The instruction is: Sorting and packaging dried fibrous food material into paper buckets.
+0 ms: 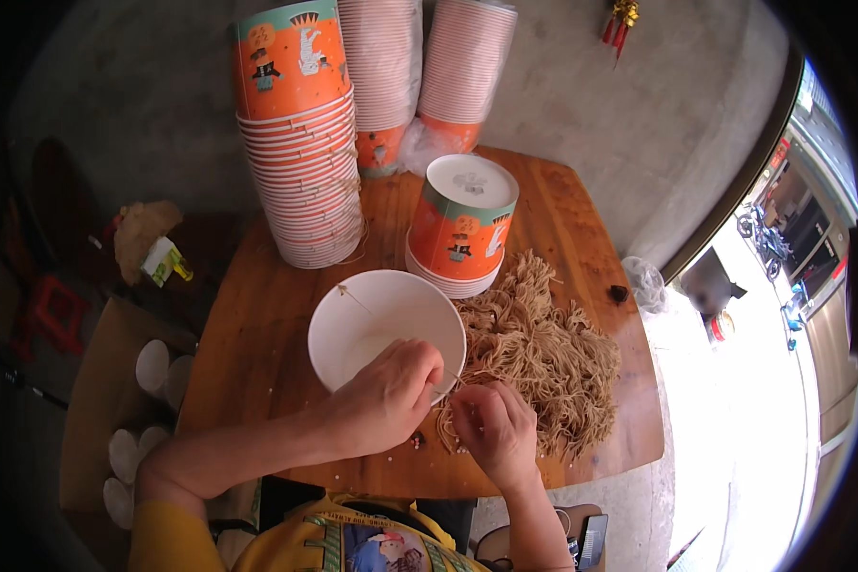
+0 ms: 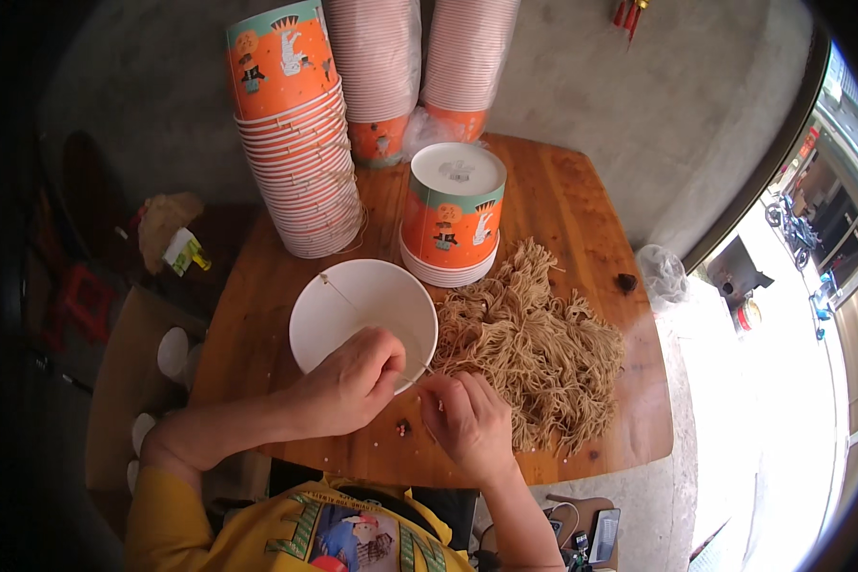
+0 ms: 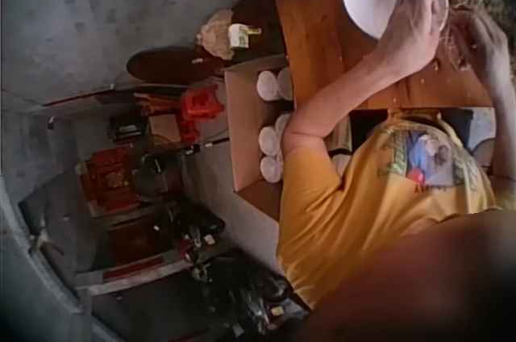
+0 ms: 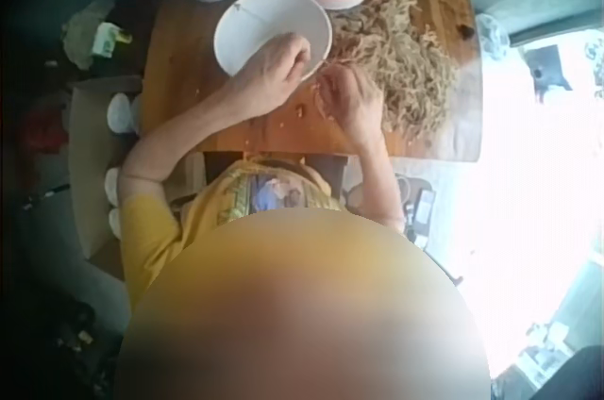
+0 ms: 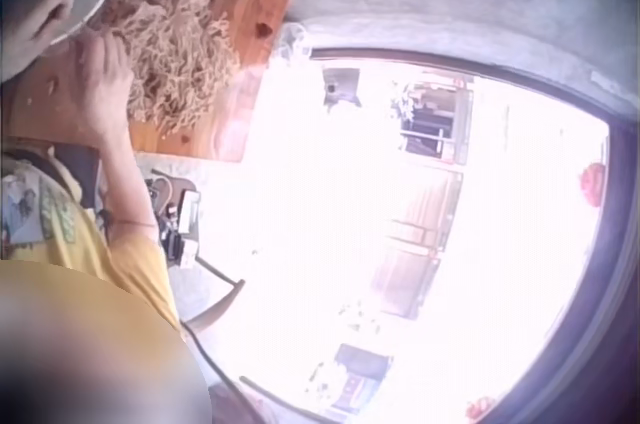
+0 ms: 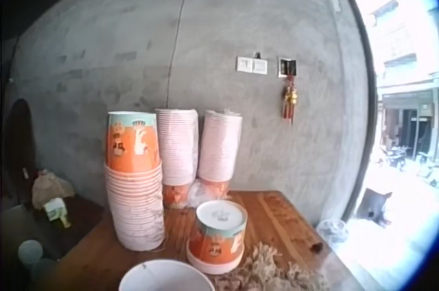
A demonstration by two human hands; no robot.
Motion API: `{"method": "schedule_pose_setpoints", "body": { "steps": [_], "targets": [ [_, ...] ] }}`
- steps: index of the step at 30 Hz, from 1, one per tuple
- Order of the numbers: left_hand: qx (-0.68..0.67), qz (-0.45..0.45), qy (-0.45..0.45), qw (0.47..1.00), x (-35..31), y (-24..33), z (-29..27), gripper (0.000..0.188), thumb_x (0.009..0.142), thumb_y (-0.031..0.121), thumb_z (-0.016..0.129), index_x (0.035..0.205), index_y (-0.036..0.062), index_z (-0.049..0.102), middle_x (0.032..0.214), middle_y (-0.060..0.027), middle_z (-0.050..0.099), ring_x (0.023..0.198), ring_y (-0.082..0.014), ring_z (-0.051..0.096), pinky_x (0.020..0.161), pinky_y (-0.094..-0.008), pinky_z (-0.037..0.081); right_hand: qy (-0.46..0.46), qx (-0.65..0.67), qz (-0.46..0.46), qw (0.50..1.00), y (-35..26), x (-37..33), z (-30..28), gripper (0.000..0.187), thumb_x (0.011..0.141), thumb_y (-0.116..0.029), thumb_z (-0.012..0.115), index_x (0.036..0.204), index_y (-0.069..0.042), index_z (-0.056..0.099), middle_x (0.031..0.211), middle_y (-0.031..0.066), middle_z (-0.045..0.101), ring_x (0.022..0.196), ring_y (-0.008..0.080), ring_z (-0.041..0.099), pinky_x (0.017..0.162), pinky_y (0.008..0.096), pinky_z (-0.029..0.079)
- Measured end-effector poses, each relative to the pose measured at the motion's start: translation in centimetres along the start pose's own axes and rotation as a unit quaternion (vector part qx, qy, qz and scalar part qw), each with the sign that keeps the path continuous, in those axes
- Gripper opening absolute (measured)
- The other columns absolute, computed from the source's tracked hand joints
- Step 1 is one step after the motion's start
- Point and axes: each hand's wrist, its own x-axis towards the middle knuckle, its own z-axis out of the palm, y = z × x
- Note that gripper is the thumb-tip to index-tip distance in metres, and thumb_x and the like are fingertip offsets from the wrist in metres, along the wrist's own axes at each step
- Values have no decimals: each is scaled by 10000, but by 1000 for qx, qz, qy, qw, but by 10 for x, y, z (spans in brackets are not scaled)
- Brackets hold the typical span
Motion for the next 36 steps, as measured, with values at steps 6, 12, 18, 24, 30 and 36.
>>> {"method": "schedule_pose_setpoints", "body": {
  "steps": [6, 12, 18, 24, 30, 36],
  "targets": [
    [-8, -41, -19, 999, 1, 3, -8, 263, 821, 4, 629, 980, 42, 424, 896, -116, 517, 812, -315, 575, 705, -408, 486, -64, 65, 29, 995, 8, 12, -22, 244, 780, -28, 723, 1004, -52, 630, 878, 75, 593, 779, 261, 618, 670, 362, 524],
    [115, 42, -103, 987, -28, 3, -29, 198, 852, 188, 682, 927, 77, 537, 905, -56, 578, 829, -253, 606, 695, -369, 508, -60, -23, -87, 994, 12, 42, -38, 223, 771, -37, 701, 984, -89, 657, 875, 45, 595, 807, 241, 614, 694, 362, 521],
    [179, 127, -96, 971, -51, -9, -71, 167, 847, 182, 694, 924, 85, 582, 852, -36, 586, 852, -222, 610, 842, -354, 461, -95, 64, -136, 984, -8, 62, 8, 138, 803, -61, 704, 934, -89, 670, 843, 41, 625, 752, 240, 639, 643, 347, 534],
    [80, -94, 106, 987, -66, 4, -44, 154, 840, 179, 706, 903, 101, 588, 744, -2, 626, 778, -209, 635, 924, -403, 406, -104, 152, -76, 980, -36, 56, 35, 141, 833, -13, 685, 963, -57, 649, 853, 69, 651, 742, 272, 673, 631, 346, 542],
    [100, -152, 137, 974, -72, 4, -27, 90, 840, 114, 653, 846, 100, 565, 821, -14, 641, 852, -217, 621, 981, -409, 341, -52, 107, -70, 990, -45, 47, 43, 155, 816, 2, 689, 948, -55, 633, 854, 75, 648, 750, 281, 657, 640, 355, 530],
    [123, -60, 65, 988, -77, -2, -36, 108, 777, 103, 651, 801, 112, 546, 799, -11, 553, 885, -199, 589, 979, -413, 311, 43, -4, -73, 996, -36, 48, 33, 170, 788, 23, 691, 917, -67, 625, 838, 62, 645, 752, 274, 586, 665, 368, 493]
  ]
}}
